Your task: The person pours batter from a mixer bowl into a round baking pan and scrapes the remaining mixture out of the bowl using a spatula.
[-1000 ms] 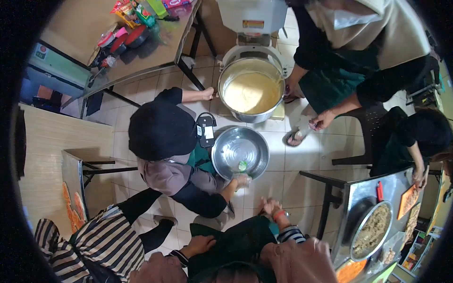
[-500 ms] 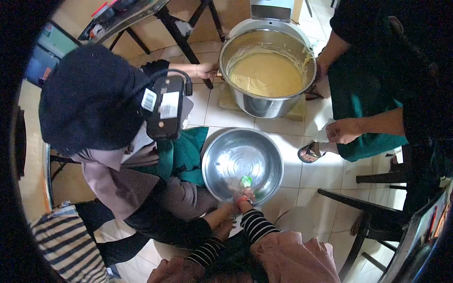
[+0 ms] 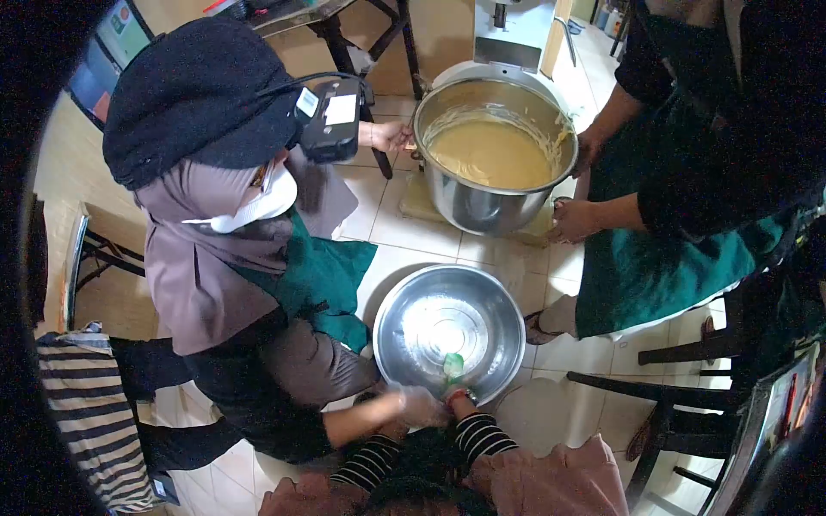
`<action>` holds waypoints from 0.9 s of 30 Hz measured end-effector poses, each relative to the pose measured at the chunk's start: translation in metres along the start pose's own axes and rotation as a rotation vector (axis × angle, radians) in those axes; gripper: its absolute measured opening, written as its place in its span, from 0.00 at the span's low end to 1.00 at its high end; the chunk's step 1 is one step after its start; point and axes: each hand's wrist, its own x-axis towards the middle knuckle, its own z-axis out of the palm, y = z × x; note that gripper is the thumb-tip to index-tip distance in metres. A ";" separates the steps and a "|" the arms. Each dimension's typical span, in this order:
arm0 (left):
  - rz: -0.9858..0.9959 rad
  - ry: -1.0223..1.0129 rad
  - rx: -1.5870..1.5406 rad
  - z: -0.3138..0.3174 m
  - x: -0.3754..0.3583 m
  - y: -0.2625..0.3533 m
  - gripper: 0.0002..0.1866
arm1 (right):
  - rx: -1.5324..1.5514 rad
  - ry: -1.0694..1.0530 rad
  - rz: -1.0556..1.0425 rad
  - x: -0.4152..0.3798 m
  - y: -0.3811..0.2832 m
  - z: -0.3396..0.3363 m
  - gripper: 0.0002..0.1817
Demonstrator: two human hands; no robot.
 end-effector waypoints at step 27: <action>-0.089 1.370 -1.015 -0.023 0.123 -0.005 0.13 | 1.025 -0.040 -0.356 -0.160 0.000 -0.164 0.14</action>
